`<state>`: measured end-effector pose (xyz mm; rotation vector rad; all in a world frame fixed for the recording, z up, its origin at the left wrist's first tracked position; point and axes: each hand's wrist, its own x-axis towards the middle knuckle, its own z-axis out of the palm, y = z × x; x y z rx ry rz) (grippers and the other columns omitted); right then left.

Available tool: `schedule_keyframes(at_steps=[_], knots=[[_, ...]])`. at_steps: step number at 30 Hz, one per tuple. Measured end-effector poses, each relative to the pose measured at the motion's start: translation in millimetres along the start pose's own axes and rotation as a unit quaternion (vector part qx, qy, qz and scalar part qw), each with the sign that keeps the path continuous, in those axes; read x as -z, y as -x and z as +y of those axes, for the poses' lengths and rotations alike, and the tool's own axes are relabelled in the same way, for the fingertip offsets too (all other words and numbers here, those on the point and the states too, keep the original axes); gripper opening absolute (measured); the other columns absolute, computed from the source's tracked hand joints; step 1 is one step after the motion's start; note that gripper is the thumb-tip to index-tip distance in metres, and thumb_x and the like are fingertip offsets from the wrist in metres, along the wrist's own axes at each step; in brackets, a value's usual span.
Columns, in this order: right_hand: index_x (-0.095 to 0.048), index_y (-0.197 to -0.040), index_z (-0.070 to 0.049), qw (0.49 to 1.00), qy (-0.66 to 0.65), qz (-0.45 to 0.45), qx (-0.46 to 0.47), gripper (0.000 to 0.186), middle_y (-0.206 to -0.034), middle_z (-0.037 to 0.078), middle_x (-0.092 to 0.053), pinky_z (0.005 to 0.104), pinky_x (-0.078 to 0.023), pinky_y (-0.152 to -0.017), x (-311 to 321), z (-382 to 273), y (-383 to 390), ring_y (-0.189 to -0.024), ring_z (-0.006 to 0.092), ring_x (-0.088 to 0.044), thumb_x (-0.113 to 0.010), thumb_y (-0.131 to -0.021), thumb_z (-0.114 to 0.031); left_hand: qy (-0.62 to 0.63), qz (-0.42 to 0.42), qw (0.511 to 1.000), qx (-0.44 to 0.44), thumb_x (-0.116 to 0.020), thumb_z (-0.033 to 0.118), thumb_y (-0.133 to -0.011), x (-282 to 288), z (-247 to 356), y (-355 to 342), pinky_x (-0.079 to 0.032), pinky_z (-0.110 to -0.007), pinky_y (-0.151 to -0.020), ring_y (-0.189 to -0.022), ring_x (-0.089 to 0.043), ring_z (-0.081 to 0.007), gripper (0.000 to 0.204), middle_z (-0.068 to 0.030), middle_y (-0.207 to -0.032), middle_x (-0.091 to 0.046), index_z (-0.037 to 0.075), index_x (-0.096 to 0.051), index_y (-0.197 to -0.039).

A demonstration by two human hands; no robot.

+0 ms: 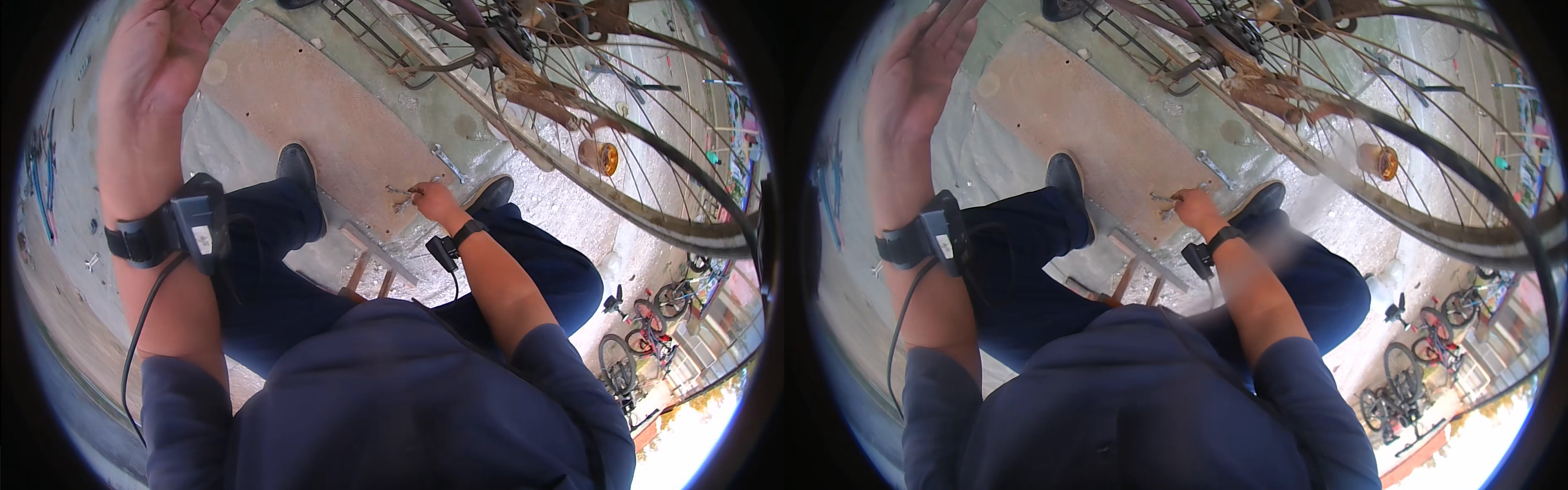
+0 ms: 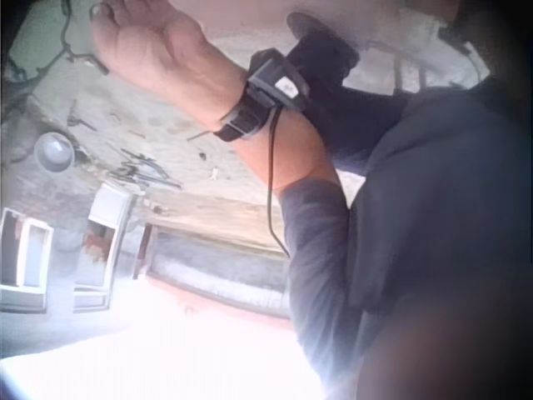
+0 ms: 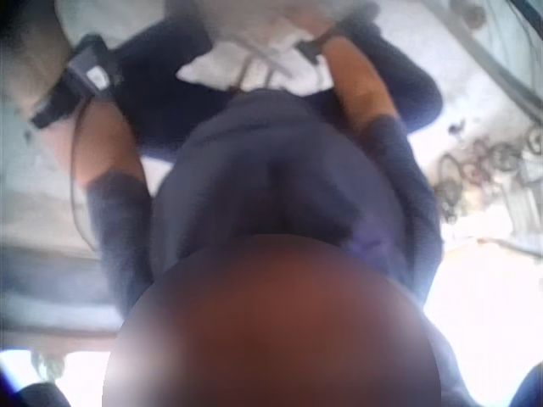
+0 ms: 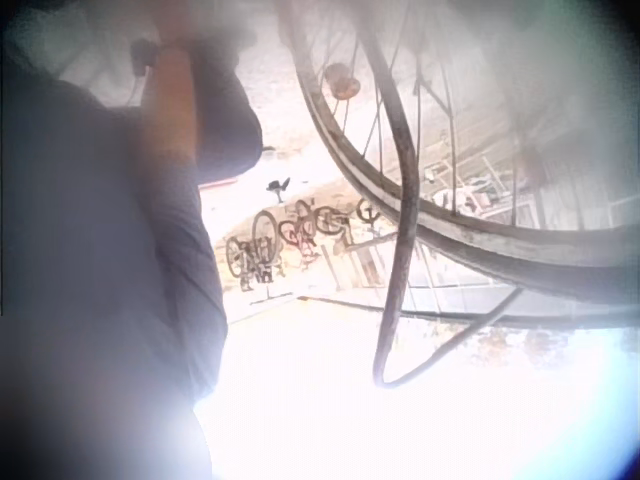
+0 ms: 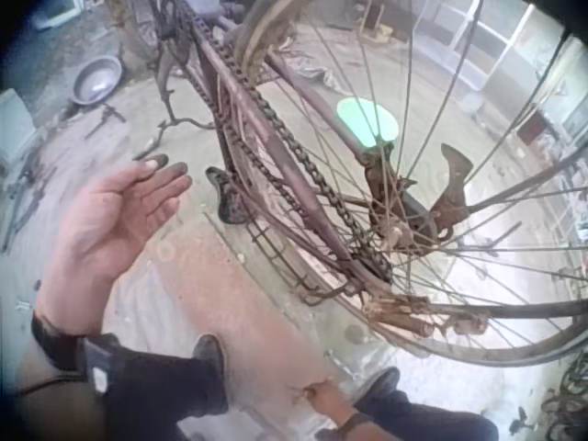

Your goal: The person adjusts the rear derailleur and chain on a bicycle using a wrench, then rotates the pedals and inspects the frame. They handle the bicycle frame and a separate blue frame, moving parts around the workspace.

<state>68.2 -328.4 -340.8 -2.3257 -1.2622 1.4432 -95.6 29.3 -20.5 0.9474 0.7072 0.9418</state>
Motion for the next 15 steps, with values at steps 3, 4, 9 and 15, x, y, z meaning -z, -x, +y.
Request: schedule_keyframes(at_steps=[3, 4, 9, 15], knots=[[-0.071, -0.11, -0.007, 1.0, -0.009, -0.008, 0.02, 0.029, -0.097, 0.02, -0.07, 0.0447, -0.051, -0.083, -5, 7, -8, -0.093, 0.0387, -0.066, -0.059, -0.088, -0.021, -0.012, 0.001, 1.0, -0.002, -0.056, 0.014, -0.095, 4, 1, 0, -0.051, -0.036, -0.091, -0.118, -0.059, -0.0318, 0.029, -0.0214, -0.13, -0.059, -0.003, -0.054, -0.118], [-0.071, -0.11, -0.007, 1.0, -0.01, -0.018, 0.019, 0.029, -0.096, 0.02, -0.071, 0.0443, -0.051, -0.083, -6, 9, -12, -0.093, 0.0385, -0.066, -0.06, -0.087, -0.02, -0.017, 0.007, 1.0, -0.001, -0.056, 0.013, -0.095, 5, 1, 0, -0.051, -0.036, -0.091, -0.118, -0.059, -0.0315, 0.029, -0.0212, -0.13, -0.059, -0.003, -0.054, -0.118], [-0.072, -0.109, -0.007, 0.995, -0.086, -0.05, -0.014, 0.029, -0.106, 0.021, -0.069, 0.0444, -0.049, -0.092, -3, 16, -33, -0.102, 0.0382, -0.064, -0.061, -0.085, -0.02, -0.046, 0.034, 0.998, -0.008, -0.056, 0.013, -0.094, 3, -2, 0, -0.05, -0.034, -0.092, -0.118, -0.059, -0.0309, 0.029, -0.0201, -0.128, -0.061, -0.003, -0.054, -0.118], [-0.073, -0.107, -0.01, 0.994, 0.016, 0.078, -0.074, 0.03, -0.126, 0.023, -0.06, 0.0422, -0.045, -0.101, 26, 34, -50, -0.122, 0.0379, -0.054, -0.06, -0.081, -0.016, -0.097, -0.021, 0.995, -0.031, -0.055, 0.014, -0.095, 23, -4, 0, -0.048, -0.035, -0.096, -0.123, -0.056, -0.0308, 0.032, -0.0216, -0.136, -0.055, -0.002, -0.053, -0.122]])
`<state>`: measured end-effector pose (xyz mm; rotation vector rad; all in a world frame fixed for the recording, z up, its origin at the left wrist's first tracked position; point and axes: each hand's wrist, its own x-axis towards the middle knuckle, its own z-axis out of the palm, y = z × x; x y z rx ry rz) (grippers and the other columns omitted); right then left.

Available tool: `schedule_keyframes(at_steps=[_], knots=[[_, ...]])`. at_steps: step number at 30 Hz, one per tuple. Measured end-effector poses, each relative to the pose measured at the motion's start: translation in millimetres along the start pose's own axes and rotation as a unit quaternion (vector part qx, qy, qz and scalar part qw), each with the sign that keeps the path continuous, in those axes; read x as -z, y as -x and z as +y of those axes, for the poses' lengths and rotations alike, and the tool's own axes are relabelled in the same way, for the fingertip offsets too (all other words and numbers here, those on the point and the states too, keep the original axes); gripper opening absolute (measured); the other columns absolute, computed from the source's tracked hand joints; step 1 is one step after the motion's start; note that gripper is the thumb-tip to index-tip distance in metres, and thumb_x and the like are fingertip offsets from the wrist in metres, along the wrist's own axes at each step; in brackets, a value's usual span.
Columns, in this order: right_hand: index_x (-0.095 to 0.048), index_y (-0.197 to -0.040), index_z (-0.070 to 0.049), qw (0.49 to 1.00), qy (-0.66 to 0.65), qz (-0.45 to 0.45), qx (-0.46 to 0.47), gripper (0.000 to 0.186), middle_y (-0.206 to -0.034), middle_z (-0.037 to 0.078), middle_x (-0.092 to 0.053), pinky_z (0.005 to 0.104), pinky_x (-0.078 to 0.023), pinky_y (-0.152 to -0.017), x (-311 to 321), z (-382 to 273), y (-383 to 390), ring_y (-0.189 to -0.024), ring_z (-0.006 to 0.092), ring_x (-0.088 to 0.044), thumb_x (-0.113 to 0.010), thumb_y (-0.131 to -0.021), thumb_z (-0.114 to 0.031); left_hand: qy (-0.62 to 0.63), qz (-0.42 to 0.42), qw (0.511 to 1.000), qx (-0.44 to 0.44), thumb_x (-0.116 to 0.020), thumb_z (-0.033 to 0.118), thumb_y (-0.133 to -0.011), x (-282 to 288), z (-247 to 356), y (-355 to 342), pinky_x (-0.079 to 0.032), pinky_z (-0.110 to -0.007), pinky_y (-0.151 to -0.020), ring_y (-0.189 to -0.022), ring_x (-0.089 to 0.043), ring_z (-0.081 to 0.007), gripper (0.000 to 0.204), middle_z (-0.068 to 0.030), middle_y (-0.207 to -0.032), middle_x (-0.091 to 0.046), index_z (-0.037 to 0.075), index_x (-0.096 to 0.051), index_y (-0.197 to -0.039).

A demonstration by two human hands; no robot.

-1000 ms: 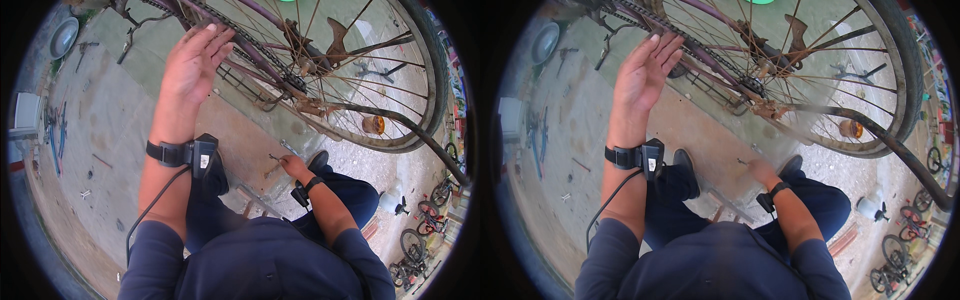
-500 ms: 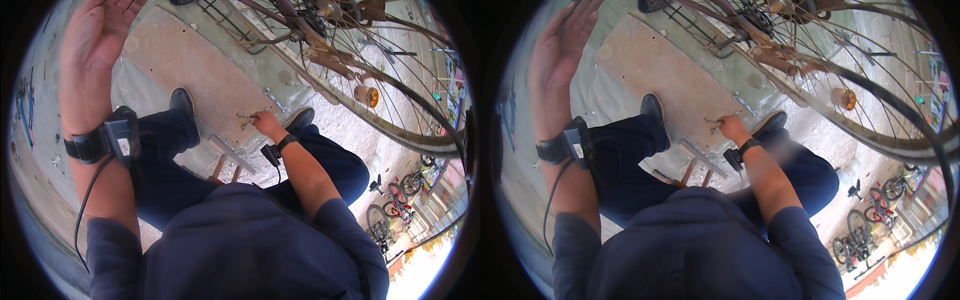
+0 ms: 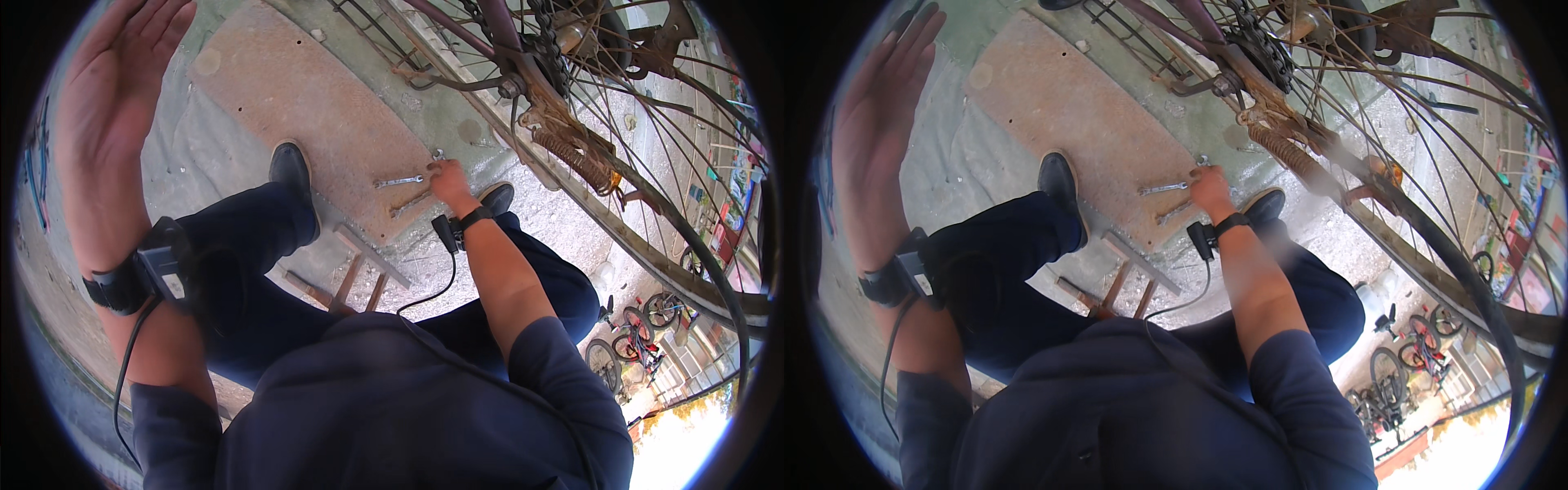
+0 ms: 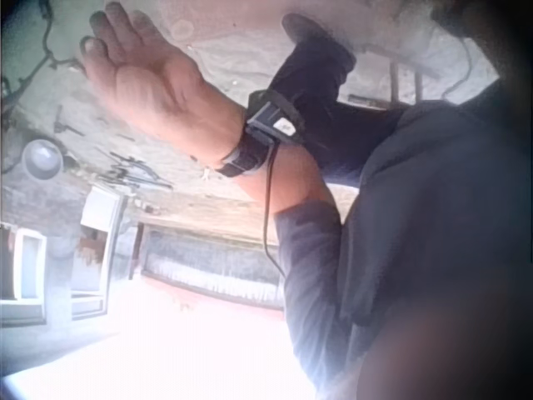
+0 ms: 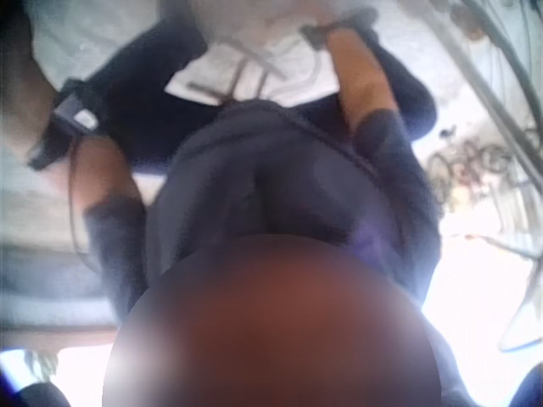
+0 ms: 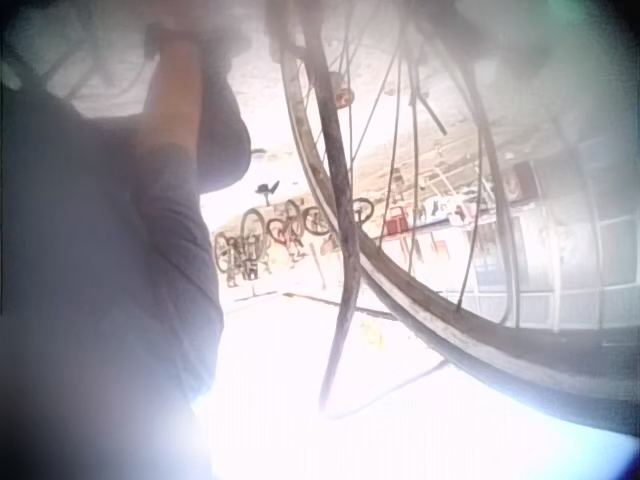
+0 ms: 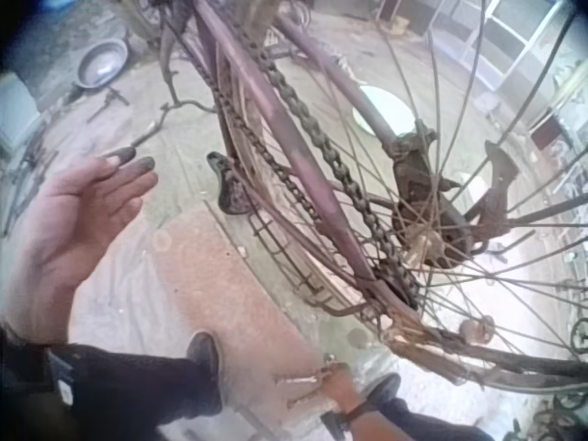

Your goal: The person adjusts the rear derailleur and chain on a bicycle using a wrench, then rotates the pedals and inspects the frame. They handle the bicycle frame and a separate blue frame, moving parts around the workspace.

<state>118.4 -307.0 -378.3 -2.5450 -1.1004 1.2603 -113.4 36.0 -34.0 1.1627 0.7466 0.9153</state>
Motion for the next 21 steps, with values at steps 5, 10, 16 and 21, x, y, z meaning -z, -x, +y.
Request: schedule_keyframes(at_steps=[5, 10, 16, 21], knots=[[-0.073, -0.107, -0.012, 0.996, 0.088, -0.007, 0.007, 0.033, -0.13, 0.02, -0.06, 0.0404, -0.039, -0.109, 8, 21, -23, -0.136, 0.034, -0.042, -0.058, -0.079, -0.017, 0.019, -0.012, 0.996, 0.084, -0.044, 0.017, -0.103, 40, -2, -25, -0.042, -0.036, -0.108, -0.136, -0.043, -0.0342, 0.044, -0.0271, -0.147, -0.04, -0.01, -0.04, -0.137], [-0.071, -0.114, -0.011, 0.979, 0.181, -0.072, 0.065, 0.036, -0.144, 0.017, -0.048, 0.0424, -0.039, -0.11, -7, 33, -34, -0.135, 0.0365, -0.042, -0.056, -0.084, -0.021, 0.011, -0.02, 0.993, 0.117, -0.039, 0.02, -0.106, 50, -6, -30, -0.038, -0.036, -0.113, -0.142, -0.036, -0.0354, 0.049, -0.0286, -0.151, -0.034, -0.011, -0.034, -0.143], [-0.068, -0.116, -0.004, 0.976, 0.189, -0.086, 0.063, 0.038, -0.143, 0.017, -0.045, 0.0441, -0.041, -0.107, -24, 40, -40, -0.13, 0.0373, -0.046, -0.055, -0.09, -0.029, -0.018, -0.002, 0.993, 0.113, -0.041, 0.02, -0.105, 41, -10, -28, -0.039, -0.036, -0.112, -0.14, -0.039, -0.0351, 0.047, -0.0279, -0.149, -0.038, -0.009, -0.038, -0.142], [-0.067, -0.114, 0.0, 0.989, 0.124, -0.067, 0.043, 0.041, -0.129, 0.019, -0.054, 0.0411, -0.044, -0.104, -4, 18, -20, -0.122, 0.0343, -0.052, -0.056, -0.091, -0.031, -0.024, 0.02, 0.993, 0.111, -0.045, 0.02, -0.103, 36, -9, -24, -0.038, -0.036, -0.11, -0.138, -0.043, -0.0336, 0.045, -0.0264, -0.144, -0.047, -0.007, -0.044, -0.138]])
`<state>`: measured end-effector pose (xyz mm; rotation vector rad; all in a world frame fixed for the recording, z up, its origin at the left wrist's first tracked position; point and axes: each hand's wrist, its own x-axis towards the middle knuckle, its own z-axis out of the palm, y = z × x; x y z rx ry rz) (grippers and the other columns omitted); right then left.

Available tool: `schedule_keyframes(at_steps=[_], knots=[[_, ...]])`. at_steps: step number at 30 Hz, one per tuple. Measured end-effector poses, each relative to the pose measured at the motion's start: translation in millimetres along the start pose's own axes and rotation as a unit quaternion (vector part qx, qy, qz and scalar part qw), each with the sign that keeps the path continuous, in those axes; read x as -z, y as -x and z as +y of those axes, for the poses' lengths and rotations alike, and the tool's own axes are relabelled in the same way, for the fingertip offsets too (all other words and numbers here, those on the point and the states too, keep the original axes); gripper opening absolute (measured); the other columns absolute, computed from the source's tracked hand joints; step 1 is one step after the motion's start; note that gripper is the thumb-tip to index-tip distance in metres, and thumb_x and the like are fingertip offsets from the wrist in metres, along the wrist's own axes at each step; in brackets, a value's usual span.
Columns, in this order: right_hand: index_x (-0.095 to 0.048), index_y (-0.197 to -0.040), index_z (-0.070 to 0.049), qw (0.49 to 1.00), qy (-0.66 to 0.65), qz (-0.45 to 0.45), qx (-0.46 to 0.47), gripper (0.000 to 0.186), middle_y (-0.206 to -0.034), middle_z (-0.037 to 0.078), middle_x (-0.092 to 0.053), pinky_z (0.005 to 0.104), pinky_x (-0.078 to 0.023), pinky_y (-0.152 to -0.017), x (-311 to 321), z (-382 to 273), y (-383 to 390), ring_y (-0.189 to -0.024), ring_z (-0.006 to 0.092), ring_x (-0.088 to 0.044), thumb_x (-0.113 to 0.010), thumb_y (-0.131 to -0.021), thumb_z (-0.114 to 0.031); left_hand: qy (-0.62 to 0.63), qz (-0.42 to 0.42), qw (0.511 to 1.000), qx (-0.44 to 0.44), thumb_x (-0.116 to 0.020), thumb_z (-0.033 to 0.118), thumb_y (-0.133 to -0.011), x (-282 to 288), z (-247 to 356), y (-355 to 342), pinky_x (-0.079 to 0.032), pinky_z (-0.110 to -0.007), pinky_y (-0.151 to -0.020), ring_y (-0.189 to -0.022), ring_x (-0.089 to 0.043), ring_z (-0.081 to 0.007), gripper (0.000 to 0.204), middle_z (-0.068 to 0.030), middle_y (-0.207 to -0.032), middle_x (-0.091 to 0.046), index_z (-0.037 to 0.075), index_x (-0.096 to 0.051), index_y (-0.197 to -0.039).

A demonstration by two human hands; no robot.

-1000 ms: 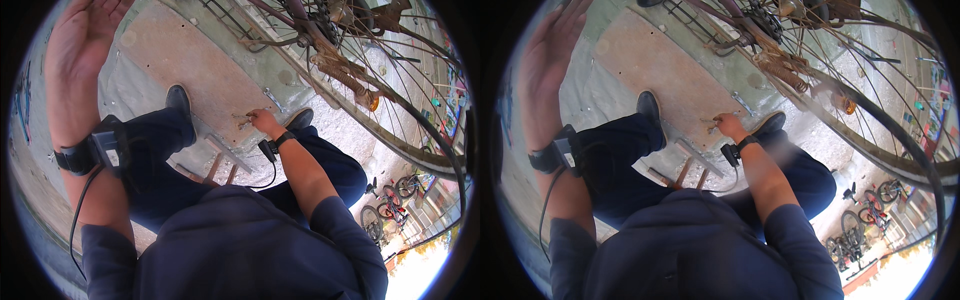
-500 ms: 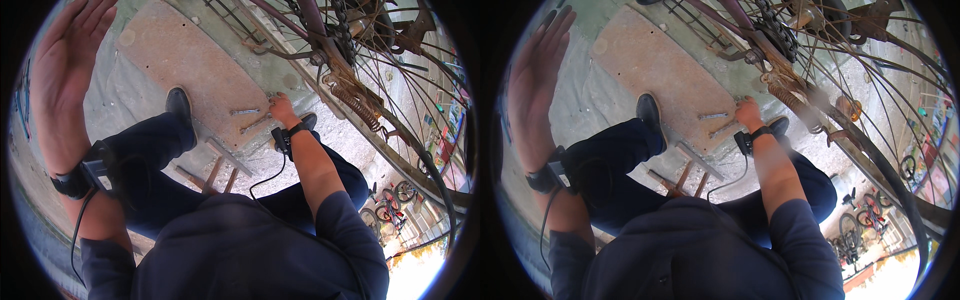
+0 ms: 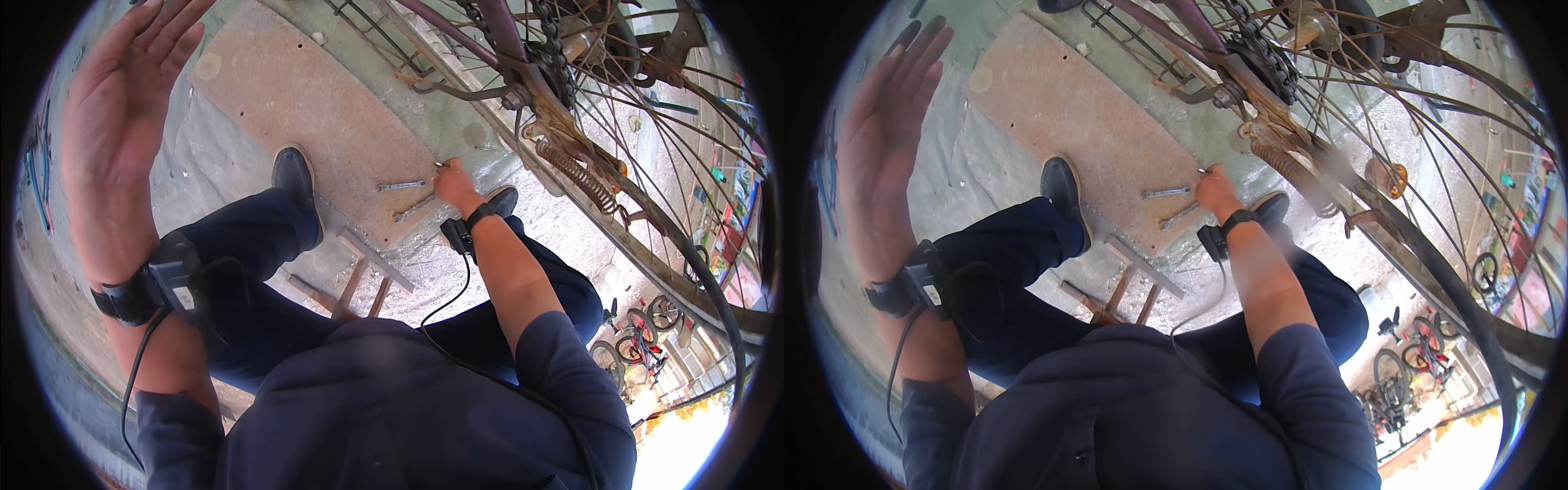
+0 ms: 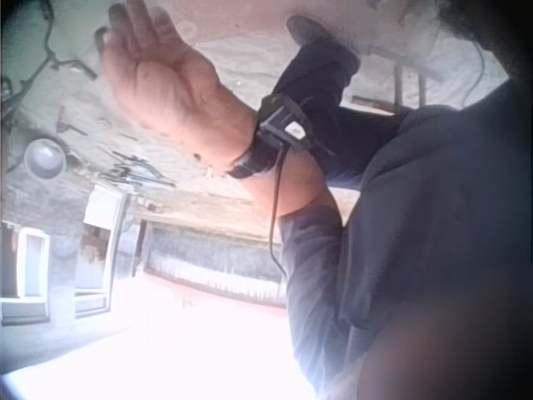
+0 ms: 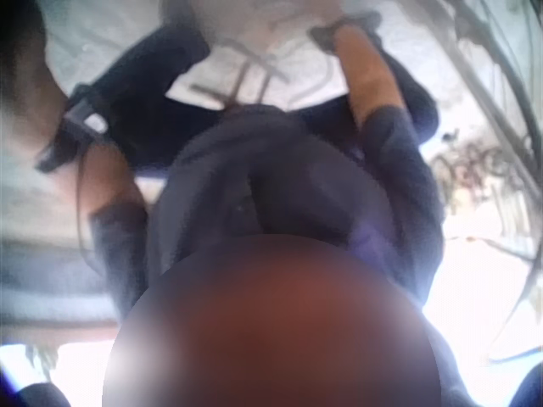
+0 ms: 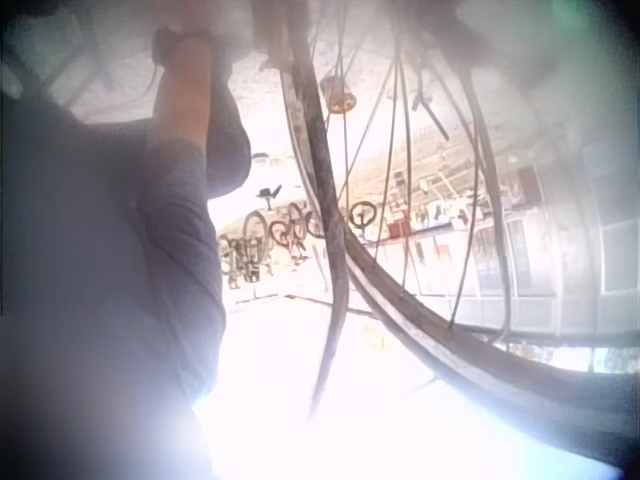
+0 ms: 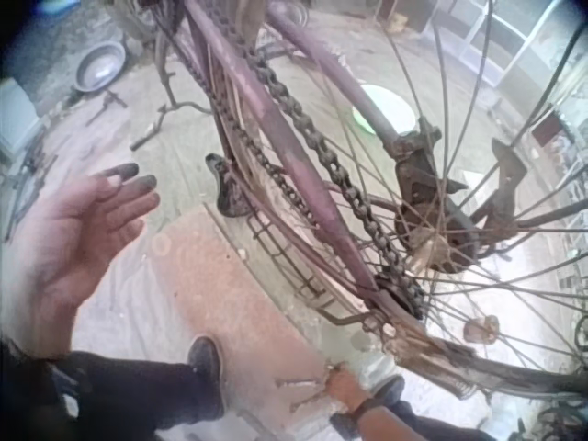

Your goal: The person adjusts the rear derailleur and chain on a bicycle using a wrench, then rotates the pedals and inspects the frame. They handle the bicycle frame and a separate blue frame, moving parts around the workspace.

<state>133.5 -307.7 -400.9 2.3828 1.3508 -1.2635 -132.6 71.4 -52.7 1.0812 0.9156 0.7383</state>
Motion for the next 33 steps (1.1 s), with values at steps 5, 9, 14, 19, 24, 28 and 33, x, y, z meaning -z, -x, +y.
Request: schedule_keyframes(at_steps=[5, 9, 14, 19, 24, 28, 33], knots=[[-0.067, -0.109, 0.002, 0.979, -0.199, -0.038, -0.011, 0.035, -0.117, 0.016, -0.062, 0.0348, -0.047, -0.099, 60, -41, 17, -0.107, 0.0297, -0.062, -0.061, -0.093, -0.027, 0.014, 0.007, 1.0, 0.014, -0.053, 0.02, -0.099, -7, -3, -2, -0.039, -0.036, -0.105, -0.132, -0.05, -0.0315, 0.042, -0.0221, -0.139, -0.053, -0.004, -0.049, -0.133], [-0.063, -0.114, 0.004, 0.765, -0.639, -0.077, 0.034, 0.032, -0.117, 0.011, -0.064, 0.0339, -0.049, -0.098, 95, -93, 42, -0.104, 0.0223, -0.063, -0.061, -0.097, -0.023, 0.041, 0.005, 0.999, 0.002, -0.051, 0.013, -0.099, -18, -11, 3, -0.046, -0.04, -0.098, -0.119, -0.06, -0.0307, 0.031, -0.0188, -0.128, -0.061, -0.005, -0.053, -0.124], [-0.059, -0.121, 0.003, 0.678, -0.715, -0.083, 0.149, 0.035, -0.12, 0.012, -0.062, 0.0395, -0.049, -0.101, 152, -148, 93, -0.108, 0.0206, -0.061, -0.062, -0.098, -0.022, -0.048, -0.039, 0.997, 0.045, -0.059, 0.021, -0.095, -48, -34, 23, -0.047, -0.032, -0.089, -0.104, -0.064, -0.0223, 0.039, -0.0135, -0.112, -0.068, -0.003, -0.056, -0.126], [-0.058, -0.123, 0.004, 0.669, -0.71, -0.026, 0.221, 0.036, -0.123, 0.013, -0.061, 0.0429, -0.049, -0.102, 204, -154, 164, -0.113, 0.0222, -0.06, -0.063, -0.097, -0.021, -0.221, -0.232, 0.939, 0.121, -0.06, 0.027, -0.096, -92, -72, 98, -0.049, -0.03, -0.082, -0.095, -0.063, -0.017, 0.041, -0.011, -0.107, -0.069, -0.001, -0.06, -0.126], [-0.057, -0.125, 0.003, 0.631, -0.736, 0.006, 0.246, 0.039, -0.126, 0.014, -0.06, 0.0443, -0.049, -0.102, 217, -138, 218, -0.116, 0.0247, -0.059, -0.067, -0.094, -0.019, -0.171, -0.347, 0.907, 0.165, -0.055, 0.02, -0.1, -125, -84, 173, -0.049, -0.028, -0.078, -0.089, -0.065, -0.0152, 0.033, -0.0093, -0.101, -0.068, -0.003, -0.056, -0.124], [-0.058, -0.122, 0.002, 0.594, -0.752, 0.008, 0.284, 0.034, -0.121, 0.013, -0.062, 0.043, -0.051, -0.1, 215, -125, 236, -0.113, 0.0256, -0.061, -0.065, -0.095, -0.017, -0.141, -0.347, 0.9, 0.223, -0.051, 0.013, -0.101, -135, -73, 194, -0.05, -0.027, -0.077, -0.087, -0.065, -0.0149, 0.028, -0.0082, -0.097, -0.068, -0.002, -0.055, -0.124], [-0.061, -0.115, -0.001, 0.534, -0.786, 0.01, 0.311, 0.02, -0.114, 0.01, -0.065, 0.0401, -0.054, -0.094, 210, -115, 242, -0.107, 0.0246, -0.065, -0.059, -0.097, -0.01, -0.096, -0.34, 0.906, 0.232, -0.052, 0.014, -0.101, -142, -58, 213, -0.05, -0.027, -0.075, -0.085, -0.065, -0.0148, 0.025, -0.0072, -0.094, -0.068, 0.0, -0.057, -0.122]])
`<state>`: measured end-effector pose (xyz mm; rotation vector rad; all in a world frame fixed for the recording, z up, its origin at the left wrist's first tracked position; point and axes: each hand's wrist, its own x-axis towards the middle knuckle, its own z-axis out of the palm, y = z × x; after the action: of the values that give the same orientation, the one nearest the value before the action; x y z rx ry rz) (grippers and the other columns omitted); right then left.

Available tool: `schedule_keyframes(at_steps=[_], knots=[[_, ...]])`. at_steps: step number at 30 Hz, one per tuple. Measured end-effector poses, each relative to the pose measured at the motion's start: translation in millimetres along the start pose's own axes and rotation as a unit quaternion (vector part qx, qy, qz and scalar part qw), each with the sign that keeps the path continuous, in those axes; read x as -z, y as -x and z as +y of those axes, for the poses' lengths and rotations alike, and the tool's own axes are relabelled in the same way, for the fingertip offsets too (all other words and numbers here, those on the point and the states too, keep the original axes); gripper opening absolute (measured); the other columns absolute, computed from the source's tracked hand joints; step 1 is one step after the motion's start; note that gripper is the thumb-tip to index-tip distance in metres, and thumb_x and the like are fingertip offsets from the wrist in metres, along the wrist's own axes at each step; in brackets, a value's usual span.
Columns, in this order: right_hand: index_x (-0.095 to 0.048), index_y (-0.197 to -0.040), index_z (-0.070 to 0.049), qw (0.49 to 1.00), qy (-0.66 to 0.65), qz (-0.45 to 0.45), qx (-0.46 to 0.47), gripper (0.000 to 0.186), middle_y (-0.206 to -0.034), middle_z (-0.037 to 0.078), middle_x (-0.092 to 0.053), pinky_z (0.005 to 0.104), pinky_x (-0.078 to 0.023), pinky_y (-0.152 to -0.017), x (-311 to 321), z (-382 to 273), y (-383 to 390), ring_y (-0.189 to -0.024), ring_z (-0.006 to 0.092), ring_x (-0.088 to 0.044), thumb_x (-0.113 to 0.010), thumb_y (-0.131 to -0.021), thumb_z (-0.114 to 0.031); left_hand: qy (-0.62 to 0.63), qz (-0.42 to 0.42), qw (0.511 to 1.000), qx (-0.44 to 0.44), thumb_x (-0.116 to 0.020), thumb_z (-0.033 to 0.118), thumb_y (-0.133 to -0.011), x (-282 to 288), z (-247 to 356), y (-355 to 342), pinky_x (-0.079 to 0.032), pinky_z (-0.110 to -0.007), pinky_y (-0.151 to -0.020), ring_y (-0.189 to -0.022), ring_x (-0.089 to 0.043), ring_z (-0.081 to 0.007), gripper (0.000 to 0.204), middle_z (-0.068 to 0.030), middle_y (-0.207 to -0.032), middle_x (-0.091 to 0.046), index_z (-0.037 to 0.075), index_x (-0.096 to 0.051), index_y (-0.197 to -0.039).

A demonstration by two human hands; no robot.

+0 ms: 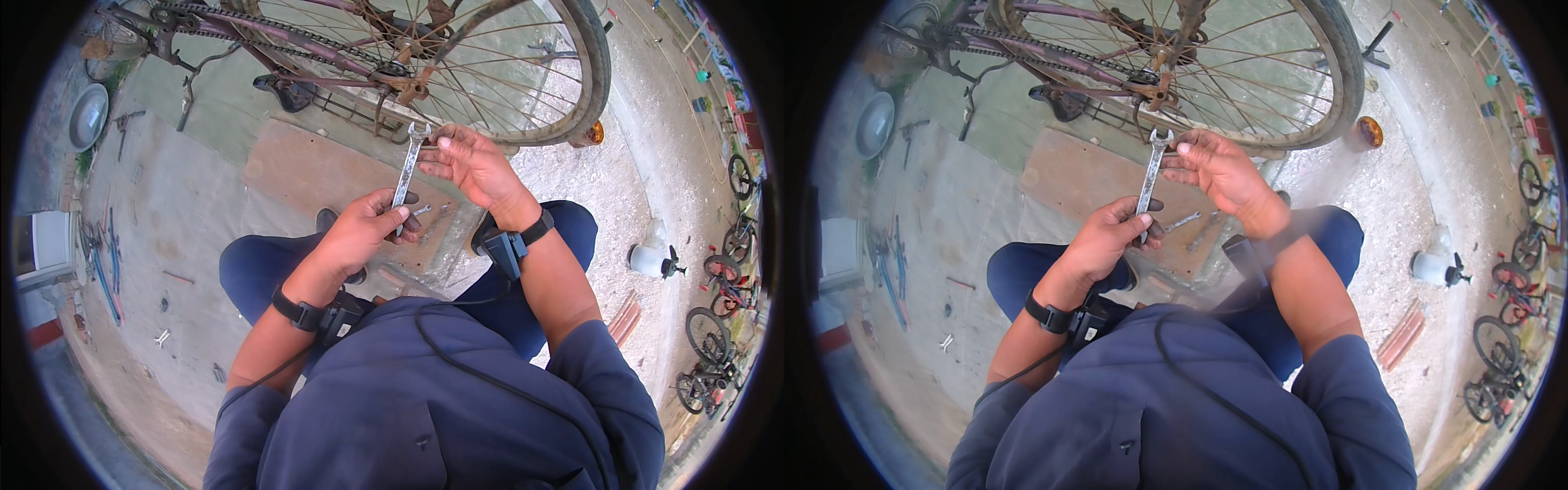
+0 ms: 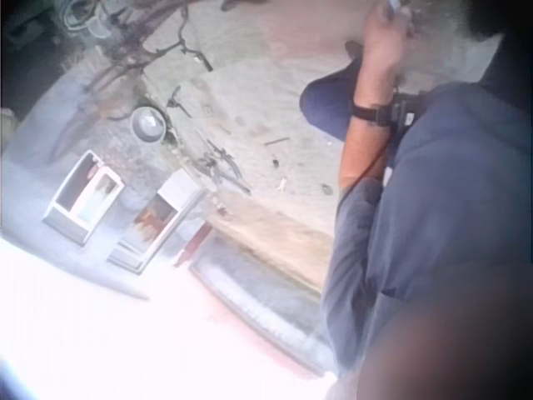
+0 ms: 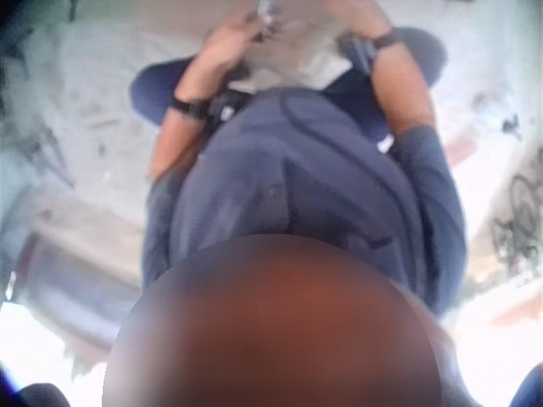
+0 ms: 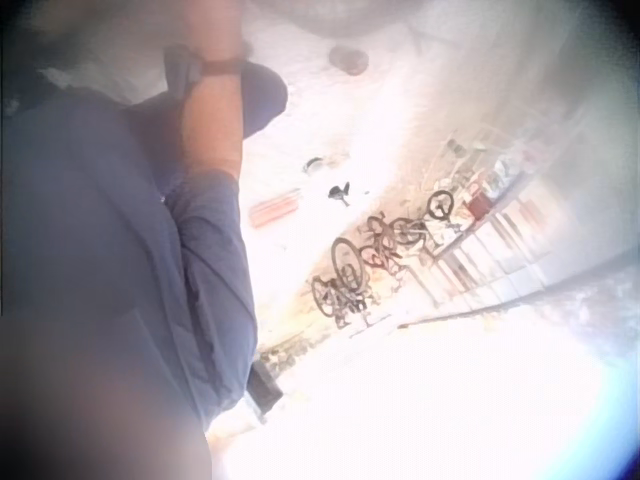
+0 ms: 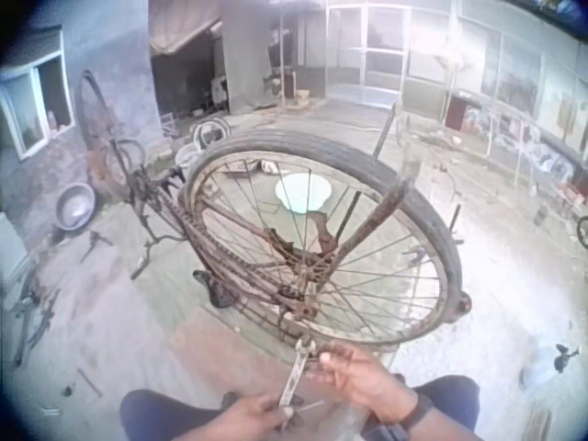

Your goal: The person adjusts the rear derailleur and chain on a bicycle using a wrench, then rotates the pedals and inspects the frame. They handle the bicycle frame and a separate blue frame, moving parts around the workspace.

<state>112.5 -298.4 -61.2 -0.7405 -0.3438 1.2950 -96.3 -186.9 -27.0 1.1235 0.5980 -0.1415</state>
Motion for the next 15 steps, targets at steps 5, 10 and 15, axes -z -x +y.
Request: schedule_keyframes(at_steps=[5, 10, 15], knots=[[-0.06, -0.112, -0.002, 1.0, -0.019, -0.002, 0.013, 0.017, -0.108, 0.01, -0.067, 0.0381, -0.056, -0.091, 1.8, -0.1, 2.0, -0.103, 0.0262, -0.067, -0.06, -0.097, -0.011, 0.005, 0.004, 1.0, -0.007, -0.052, 0.015, -0.102, -6.3, 4.5, 5.3, -0.05, -0.027, -0.075, -0.086, -0.066, -0.0155, 0.025, -0.0075, -0.094, -0.068, 0.001, -0.058, -0.123], [-0.06, -0.113, -0.003, 0.999, -0.026, -0.006, 0.021, 0.018, -0.108, 0.01, -0.067, 0.0375, -0.057, -0.089, 3.4, -2.9, 2.1, -0.101, 0.0261, -0.068, -0.06, -0.097, -0.011, 0.025, -0.005, 1.0, -0.013, -0.053, 0.014, -0.102, -6.6, 3.0, 6.0, -0.05, -0.027, -0.075, -0.085, -0.066, -0.0152, 0.026, -0.0076, -0.094, -0.068, 0.001, -0.057, -0.124], [-0.059, -0.115, -0.004, 0.999, -0.016, 0.013, 0.028, 0.02, -0.109, 0.01, -0.066, 0.0357, -0.057, -0.086, -4.3, -4.5, 1.7, -0.101, 0.0244, -0.068, -0.06, -0.097, -0.012, 0.025, -0.004, 1.0, -0.017, -0.053, 0.014, -0.101, -7.7, 5.3, 5.7, -0.05, -0.027, -0.074, -0.085, -0.066, -0.0156, 0.027, -0.0073, -0.094, -0.068, 0.001, -0.057, -0.124]])
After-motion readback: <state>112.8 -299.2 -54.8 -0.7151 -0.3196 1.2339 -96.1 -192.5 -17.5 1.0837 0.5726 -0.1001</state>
